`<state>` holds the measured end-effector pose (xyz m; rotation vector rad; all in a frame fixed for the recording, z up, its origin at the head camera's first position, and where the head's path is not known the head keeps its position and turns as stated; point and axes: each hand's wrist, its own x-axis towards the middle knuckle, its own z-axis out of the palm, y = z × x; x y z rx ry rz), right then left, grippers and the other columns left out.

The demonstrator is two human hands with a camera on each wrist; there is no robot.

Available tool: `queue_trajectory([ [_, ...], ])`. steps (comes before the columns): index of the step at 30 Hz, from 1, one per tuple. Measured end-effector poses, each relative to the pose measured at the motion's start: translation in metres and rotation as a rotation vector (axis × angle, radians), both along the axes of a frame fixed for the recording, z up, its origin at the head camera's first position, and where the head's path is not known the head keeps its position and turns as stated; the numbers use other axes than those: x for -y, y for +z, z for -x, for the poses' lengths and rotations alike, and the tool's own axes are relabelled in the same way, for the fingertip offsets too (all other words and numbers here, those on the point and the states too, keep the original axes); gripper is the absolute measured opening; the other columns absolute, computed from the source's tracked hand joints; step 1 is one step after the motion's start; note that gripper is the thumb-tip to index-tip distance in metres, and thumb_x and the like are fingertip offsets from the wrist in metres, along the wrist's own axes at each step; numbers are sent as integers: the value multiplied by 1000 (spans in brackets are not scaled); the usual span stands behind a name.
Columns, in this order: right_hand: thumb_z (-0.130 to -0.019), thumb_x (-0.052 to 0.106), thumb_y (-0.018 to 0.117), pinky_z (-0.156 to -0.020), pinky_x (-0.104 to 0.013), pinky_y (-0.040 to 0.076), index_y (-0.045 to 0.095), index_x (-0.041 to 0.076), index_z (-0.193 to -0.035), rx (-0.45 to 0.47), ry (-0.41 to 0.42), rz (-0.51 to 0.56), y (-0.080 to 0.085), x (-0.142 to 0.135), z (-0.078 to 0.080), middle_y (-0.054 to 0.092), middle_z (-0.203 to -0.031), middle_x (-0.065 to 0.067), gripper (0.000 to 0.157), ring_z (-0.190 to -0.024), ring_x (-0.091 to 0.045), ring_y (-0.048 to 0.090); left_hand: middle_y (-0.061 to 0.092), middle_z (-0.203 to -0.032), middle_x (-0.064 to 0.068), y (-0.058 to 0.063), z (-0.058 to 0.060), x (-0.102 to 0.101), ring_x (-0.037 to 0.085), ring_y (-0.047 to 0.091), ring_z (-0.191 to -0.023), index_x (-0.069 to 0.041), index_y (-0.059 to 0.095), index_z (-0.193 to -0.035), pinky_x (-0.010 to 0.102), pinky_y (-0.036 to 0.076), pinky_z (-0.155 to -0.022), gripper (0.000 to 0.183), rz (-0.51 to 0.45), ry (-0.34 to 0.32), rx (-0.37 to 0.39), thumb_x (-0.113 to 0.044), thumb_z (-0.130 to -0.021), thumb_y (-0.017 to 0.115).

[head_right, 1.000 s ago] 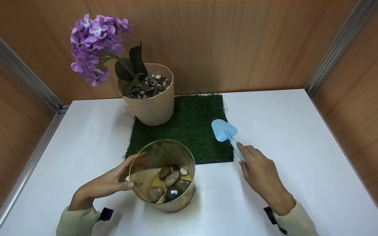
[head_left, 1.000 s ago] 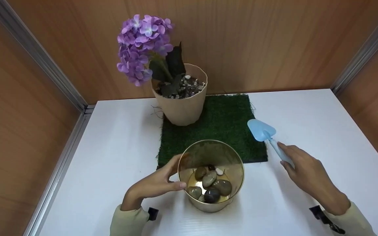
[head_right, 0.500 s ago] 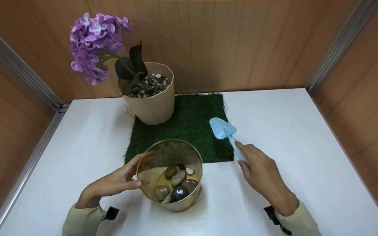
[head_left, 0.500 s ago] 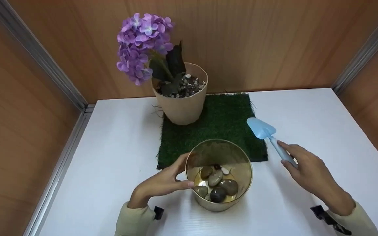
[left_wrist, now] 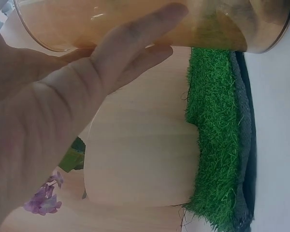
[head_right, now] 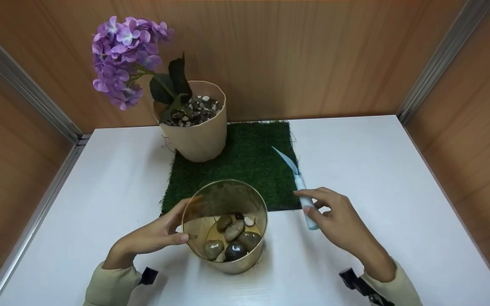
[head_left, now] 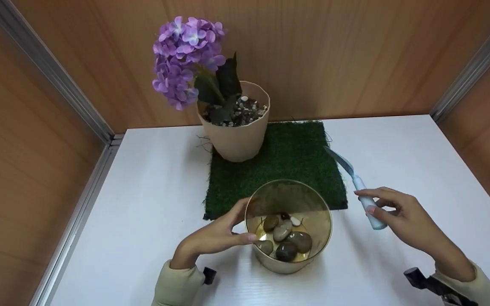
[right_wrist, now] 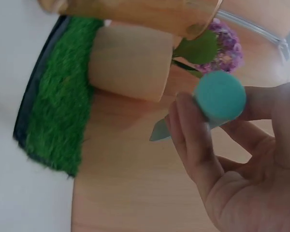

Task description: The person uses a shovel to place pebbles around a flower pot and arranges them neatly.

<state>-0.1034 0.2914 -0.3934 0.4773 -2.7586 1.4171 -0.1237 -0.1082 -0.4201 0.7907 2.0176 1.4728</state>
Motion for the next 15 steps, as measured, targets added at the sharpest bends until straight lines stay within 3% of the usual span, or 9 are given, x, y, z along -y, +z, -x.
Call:
queue_trajectory([
  [3,-93,11,57,-66,-33,52,60,10,-124,79,50,121,7,-1,-2,60,-118,-6,30,-91,-18,64,22,-150,-8,-14,5,1,13,20,-137,-32,16,-147,51,29,-102,77,7,3,3,-46,-87,61],
  [11,-99,4,43,-73,-39,53,48,-7,-129,295,202,477,19,-10,0,60,-112,-19,33,-83,-28,64,20,-151,-9,-15,5,2,11,19,-137,-32,14,-147,49,28,-103,77,14,2,-4,-47,-87,60],
  [15,-101,2,27,-78,-41,51,41,-15,-129,371,359,679,23,-14,3,56,-113,-26,35,-88,-30,63,20,-151,-9,-15,5,2,10,19,-137,-32,14,-147,50,26,-103,77,13,6,-12,-47,-87,60],
])
